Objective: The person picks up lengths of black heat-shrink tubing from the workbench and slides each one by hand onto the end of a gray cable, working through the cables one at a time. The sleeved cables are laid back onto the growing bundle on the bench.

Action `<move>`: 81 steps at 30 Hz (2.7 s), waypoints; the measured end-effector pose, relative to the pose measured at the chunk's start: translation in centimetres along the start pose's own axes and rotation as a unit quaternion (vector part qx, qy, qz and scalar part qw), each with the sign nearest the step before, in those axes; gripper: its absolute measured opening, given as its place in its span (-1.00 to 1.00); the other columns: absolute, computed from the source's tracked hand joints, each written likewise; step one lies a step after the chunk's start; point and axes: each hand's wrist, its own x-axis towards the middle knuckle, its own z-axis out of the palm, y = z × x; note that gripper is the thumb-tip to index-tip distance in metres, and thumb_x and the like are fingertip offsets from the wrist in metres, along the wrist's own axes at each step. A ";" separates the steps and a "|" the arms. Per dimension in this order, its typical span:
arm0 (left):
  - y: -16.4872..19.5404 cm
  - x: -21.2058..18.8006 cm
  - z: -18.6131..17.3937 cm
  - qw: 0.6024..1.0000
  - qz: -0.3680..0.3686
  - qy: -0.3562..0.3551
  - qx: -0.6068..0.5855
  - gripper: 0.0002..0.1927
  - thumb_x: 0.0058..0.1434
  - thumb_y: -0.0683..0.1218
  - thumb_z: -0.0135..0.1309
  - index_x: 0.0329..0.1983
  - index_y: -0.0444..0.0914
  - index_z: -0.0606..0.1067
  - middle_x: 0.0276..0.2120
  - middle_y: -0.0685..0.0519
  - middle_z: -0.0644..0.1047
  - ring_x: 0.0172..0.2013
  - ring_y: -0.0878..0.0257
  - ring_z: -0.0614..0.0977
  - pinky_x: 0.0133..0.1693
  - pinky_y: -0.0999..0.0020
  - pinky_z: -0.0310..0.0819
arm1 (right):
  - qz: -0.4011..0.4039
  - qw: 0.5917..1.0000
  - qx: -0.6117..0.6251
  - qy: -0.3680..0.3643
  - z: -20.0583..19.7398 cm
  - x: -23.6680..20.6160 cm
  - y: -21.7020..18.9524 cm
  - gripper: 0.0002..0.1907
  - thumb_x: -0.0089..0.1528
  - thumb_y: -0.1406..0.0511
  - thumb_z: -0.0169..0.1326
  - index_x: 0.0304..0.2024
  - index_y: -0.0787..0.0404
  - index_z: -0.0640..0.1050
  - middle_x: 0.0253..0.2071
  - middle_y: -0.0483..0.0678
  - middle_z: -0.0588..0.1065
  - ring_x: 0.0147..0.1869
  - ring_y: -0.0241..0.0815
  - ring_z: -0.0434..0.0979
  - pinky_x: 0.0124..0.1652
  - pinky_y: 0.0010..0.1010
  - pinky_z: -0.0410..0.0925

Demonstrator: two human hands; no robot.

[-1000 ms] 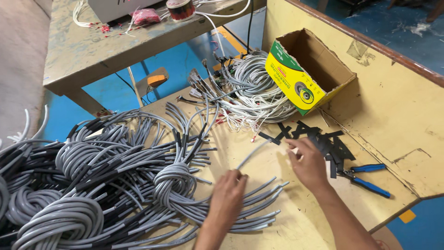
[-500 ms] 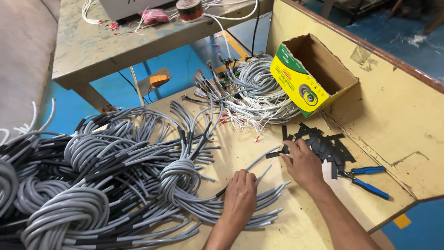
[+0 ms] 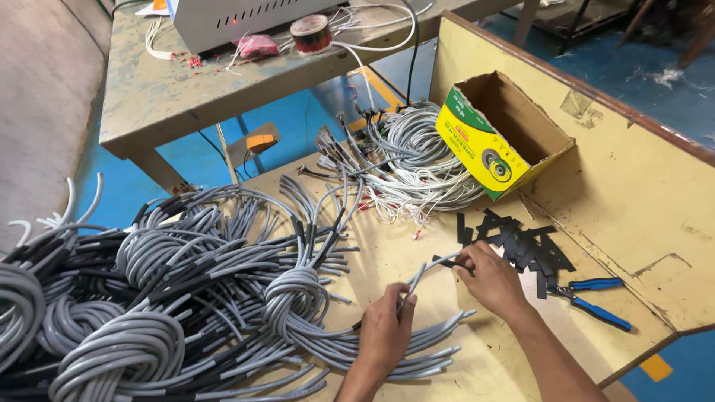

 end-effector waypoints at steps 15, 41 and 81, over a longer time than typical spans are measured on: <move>-1.0 -0.1 0.0 0.994 0.008 0.063 -0.086 -0.81 0.37 -0.13 0.02 -0.33 -0.31 0.53 -0.61 0.04 0.50 -0.65 0.27 0.47 -0.53 0.28 0.31 | 0.038 0.888 0.457 0.040 2.4 1.2 4.2 -0.83 0.21 0.40 0.20 -0.14 0.28 0.56 -0.41 -0.12 0.53 -0.40 -0.35 0.46 -0.41 -0.50 0.32; -5.2 0.1 1.6 0.974 -0.007 -0.013 -0.227 -0.86 0.31 -0.18 0.09 -0.12 -0.32 0.55 -0.51 0.14 0.52 -0.49 0.46 0.47 -0.45 0.51 0.32 | -0.129 0.901 0.385 -0.153 1.6 -3.9 -3.5 -0.79 0.18 0.35 0.33 -0.13 0.20 0.67 -0.38 -0.20 0.58 -0.39 -0.48 0.43 -0.37 -0.61 0.33; -5.5 0.7 1.9 0.985 0.043 0.036 -0.162 -0.97 0.13 -0.23 0.28 -0.36 -0.29 0.66 -0.58 0.11 0.60 -0.59 0.46 0.46 -0.55 0.51 0.26 | -0.097 0.818 0.532 -0.196 4.0 -3.7 -1.6 -0.70 0.39 0.23 0.03 -0.12 0.32 0.67 -0.36 -0.10 0.61 -0.41 -0.40 0.53 -0.40 -0.57 0.39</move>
